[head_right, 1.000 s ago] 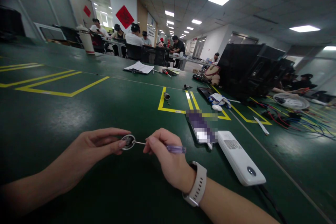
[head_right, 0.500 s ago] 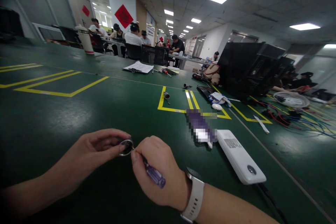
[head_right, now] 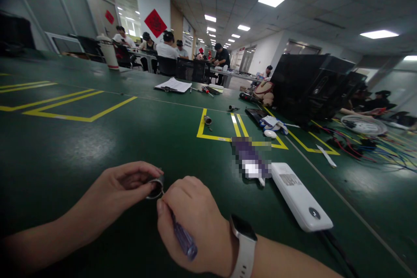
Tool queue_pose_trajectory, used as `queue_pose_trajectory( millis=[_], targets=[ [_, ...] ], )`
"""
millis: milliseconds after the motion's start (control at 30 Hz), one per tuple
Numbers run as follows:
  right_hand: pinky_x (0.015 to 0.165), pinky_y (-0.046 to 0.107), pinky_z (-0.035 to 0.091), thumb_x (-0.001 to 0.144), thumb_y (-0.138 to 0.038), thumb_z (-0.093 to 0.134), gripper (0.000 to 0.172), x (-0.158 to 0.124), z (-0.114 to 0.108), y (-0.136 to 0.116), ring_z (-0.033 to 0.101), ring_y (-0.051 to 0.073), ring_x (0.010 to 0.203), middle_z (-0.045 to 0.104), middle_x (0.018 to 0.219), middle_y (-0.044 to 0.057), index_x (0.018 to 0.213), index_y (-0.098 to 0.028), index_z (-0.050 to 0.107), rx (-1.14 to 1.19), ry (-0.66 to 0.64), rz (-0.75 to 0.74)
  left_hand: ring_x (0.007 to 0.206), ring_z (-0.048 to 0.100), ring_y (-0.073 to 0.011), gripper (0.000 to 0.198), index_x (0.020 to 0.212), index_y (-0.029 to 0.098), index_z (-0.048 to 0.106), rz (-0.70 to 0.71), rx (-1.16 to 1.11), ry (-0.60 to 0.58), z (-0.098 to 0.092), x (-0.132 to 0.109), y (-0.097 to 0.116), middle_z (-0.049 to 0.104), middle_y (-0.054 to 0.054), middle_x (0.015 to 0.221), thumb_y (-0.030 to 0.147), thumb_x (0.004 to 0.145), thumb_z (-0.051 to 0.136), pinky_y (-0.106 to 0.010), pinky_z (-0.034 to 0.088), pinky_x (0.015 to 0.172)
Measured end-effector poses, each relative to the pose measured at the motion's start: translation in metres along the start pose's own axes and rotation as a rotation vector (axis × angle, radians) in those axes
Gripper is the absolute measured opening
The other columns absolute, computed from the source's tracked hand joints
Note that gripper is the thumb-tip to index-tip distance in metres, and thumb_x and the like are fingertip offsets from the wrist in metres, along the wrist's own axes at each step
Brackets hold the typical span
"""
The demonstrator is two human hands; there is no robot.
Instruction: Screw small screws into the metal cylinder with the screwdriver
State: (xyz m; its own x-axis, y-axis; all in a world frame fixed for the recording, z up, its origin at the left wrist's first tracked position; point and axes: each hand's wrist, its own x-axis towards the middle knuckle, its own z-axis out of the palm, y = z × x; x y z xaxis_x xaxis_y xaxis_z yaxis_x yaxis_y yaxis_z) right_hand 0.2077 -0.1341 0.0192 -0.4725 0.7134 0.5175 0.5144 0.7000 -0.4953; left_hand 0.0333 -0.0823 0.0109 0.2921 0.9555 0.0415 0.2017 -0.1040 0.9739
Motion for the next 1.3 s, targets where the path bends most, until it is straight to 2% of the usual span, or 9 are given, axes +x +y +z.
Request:
queue_pose_trajectory(
  millis=[333, 533, 667, 833, 900, 1000, 1133, 1233, 1300],
  targets=[
    [0.068, 0.035, 0.044, 0.083, -0.009, 0.041, 0.015, 0.001, 0.01, -0.005, 0.052, 0.018, 0.07, 0.059, 0.071, 0.007, 0.077, -0.015, 0.054, -0.278, 0.001, -0.2, 0.058, 0.059, -0.0144, 0.016, 0.074, 0.014, 0.06, -0.025, 0.018, 0.022, 0.003, -0.001, 0.004, 0.063, 0.0, 0.06, 0.023, 0.061, 0.062, -0.025, 0.047, 0.055],
    [0.07, 0.034, 0.044, 0.083, -0.009, 0.042, 0.014, 0.001, 0.008, -0.001, 0.054, 0.017, 0.072, 0.06, 0.074, 0.007, 0.079, -0.016, 0.054, -0.162, 0.056, -0.182, 0.061, 0.058, -0.0143, 0.014, 0.075, 0.016, 0.062, -0.063, -0.006, -0.015, 0.0, 0.0, 0.009, 0.063, 0.001, 0.062, 0.024, 0.064, 0.063, -0.024, 0.046, 0.054],
    [0.066, 0.029, 0.042, 0.084, -0.013, 0.045, 0.01, 0.001, 0.001, -0.002, 0.053, 0.014, 0.07, 0.058, 0.073, 0.003, 0.079, -0.017, 0.054, 0.042, 0.141, 0.017, 0.066, 0.058, -0.0131, 0.017, 0.084, 0.017, 0.064, -0.169, -0.173, 0.01, -0.009, 0.005, 0.014, 0.066, -0.002, 0.08, 0.026, 0.07, 0.06, -0.023, 0.047, 0.055],
    [0.046, 0.021, 0.035, 0.083, -0.032, 0.053, 0.014, 0.014, -0.001, 0.004, 0.045, 0.009, 0.051, 0.049, 0.06, -0.004, 0.076, -0.02, 0.051, 0.389, 0.269, 0.478, 0.082, 0.061, -0.0159, 0.035, 0.095, 0.017, 0.063, -0.226, -0.282, 0.01, -0.027, 0.02, 0.022, 0.066, -0.005, 0.096, 0.021, 0.061, 0.07, -0.026, 0.05, 0.07],
    [0.045, 0.02, 0.033, 0.079, -0.034, 0.059, 0.019, 0.025, -0.002, 0.011, 0.042, 0.008, 0.051, 0.047, 0.058, -0.006, 0.072, -0.019, 0.048, 0.537, 0.255, 0.556, 0.082, 0.061, -0.0179, 0.043, 0.097, 0.017, 0.062, -0.178, -0.165, 0.016, -0.033, 0.03, 0.024, 0.067, -0.005, 0.095, 0.016, 0.055, 0.073, -0.029, 0.05, 0.072],
    [0.054, 0.022, 0.037, 0.072, -0.03, 0.066, 0.018, 0.044, -0.003, 0.024, 0.047, 0.009, 0.058, 0.053, 0.062, -0.004, 0.07, -0.018, 0.053, 0.694, 0.17, 0.539, 0.082, 0.061, -0.0215, 0.043, 0.096, 0.017, 0.061, -0.006, 0.04, 0.006, -0.042, 0.052, 0.021, 0.067, -0.003, 0.09, 0.023, 0.055, 0.073, -0.034, 0.051, 0.069],
    [0.064, 0.026, 0.042, 0.067, -0.029, 0.069, 0.018, 0.067, 0.004, 0.042, 0.053, 0.012, 0.065, 0.059, 0.069, -0.001, 0.073, -0.016, 0.059, 0.917, 0.323, 0.557, 0.087, 0.059, -0.0229, 0.042, 0.094, 0.018, 0.062, 0.277, 0.419, 0.085, -0.054, 0.086, 0.006, 0.063, -0.003, 0.09, 0.031, 0.056, 0.072, -0.038, 0.047, 0.078],
    [0.066, 0.028, 0.042, 0.07, -0.031, 0.065, 0.016, 0.079, 0.014, 0.049, 0.055, 0.013, 0.066, 0.062, 0.07, 0.002, 0.073, -0.015, 0.061, 1.084, 0.39, 0.558, 0.074, 0.056, -0.0201, 0.026, 0.067, 0.017, 0.06, 0.429, 0.677, 0.132, -0.059, 0.106, -0.008, 0.058, -0.002, 0.074, 0.039, 0.058, 0.069, -0.034, 0.046, 0.069],
    [0.067, 0.029, 0.043, 0.073, -0.031, 0.061, 0.016, 0.082, 0.021, 0.051, 0.056, 0.014, 0.067, 0.063, 0.072, 0.003, 0.075, -0.015, 0.063, 1.158, 0.396, 0.535, 0.068, 0.053, -0.0178, 0.026, 0.066, 0.016, 0.055, 0.456, 0.694, 0.155, -0.06, 0.114, -0.016, 0.055, -0.001, 0.07, 0.038, 0.06, 0.068, -0.031, 0.045, 0.063]
  ],
)
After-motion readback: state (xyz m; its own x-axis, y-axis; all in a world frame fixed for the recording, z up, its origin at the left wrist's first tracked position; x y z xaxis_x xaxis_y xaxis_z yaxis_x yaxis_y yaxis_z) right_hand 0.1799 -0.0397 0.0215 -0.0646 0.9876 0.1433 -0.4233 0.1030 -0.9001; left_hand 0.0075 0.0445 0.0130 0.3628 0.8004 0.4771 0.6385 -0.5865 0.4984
